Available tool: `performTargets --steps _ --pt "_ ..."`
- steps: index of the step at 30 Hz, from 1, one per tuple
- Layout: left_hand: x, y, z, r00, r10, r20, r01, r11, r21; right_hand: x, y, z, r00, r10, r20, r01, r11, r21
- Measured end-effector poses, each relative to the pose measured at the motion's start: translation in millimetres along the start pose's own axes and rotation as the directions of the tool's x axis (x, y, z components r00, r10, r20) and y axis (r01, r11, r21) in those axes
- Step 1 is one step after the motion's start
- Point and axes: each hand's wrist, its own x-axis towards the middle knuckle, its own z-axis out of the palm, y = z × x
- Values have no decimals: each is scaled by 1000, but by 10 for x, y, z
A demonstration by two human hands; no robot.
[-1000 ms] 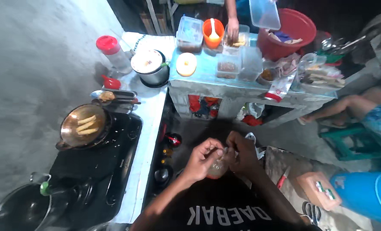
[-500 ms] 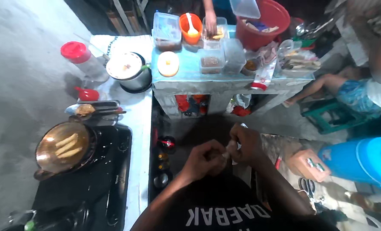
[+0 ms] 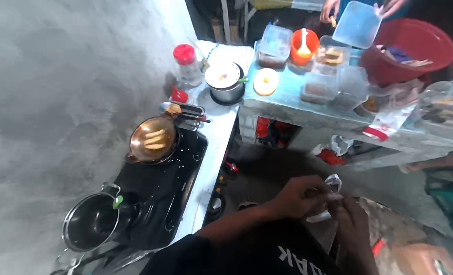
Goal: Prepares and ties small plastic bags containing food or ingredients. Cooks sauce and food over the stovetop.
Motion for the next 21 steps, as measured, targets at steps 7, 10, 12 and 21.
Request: performTargets --steps 7,10,12,21 --pt "-39 49 -97 938 -321 -134 290 934 -207 160 -166 55 1000 1 -18 -8 898 -439" --pt "-5 62 -106 930 -350 -113 309 910 -276 284 -194 23 998 -54 -37 31 891 -452" --pt "41 83 -102 938 -334 -91 302 918 -256 334 -255 38 994 -98 -37 74 906 -416" --pt "151 109 -34 945 -325 -29 305 911 -279 392 -174 -38 994 99 42 -96 993 -71"
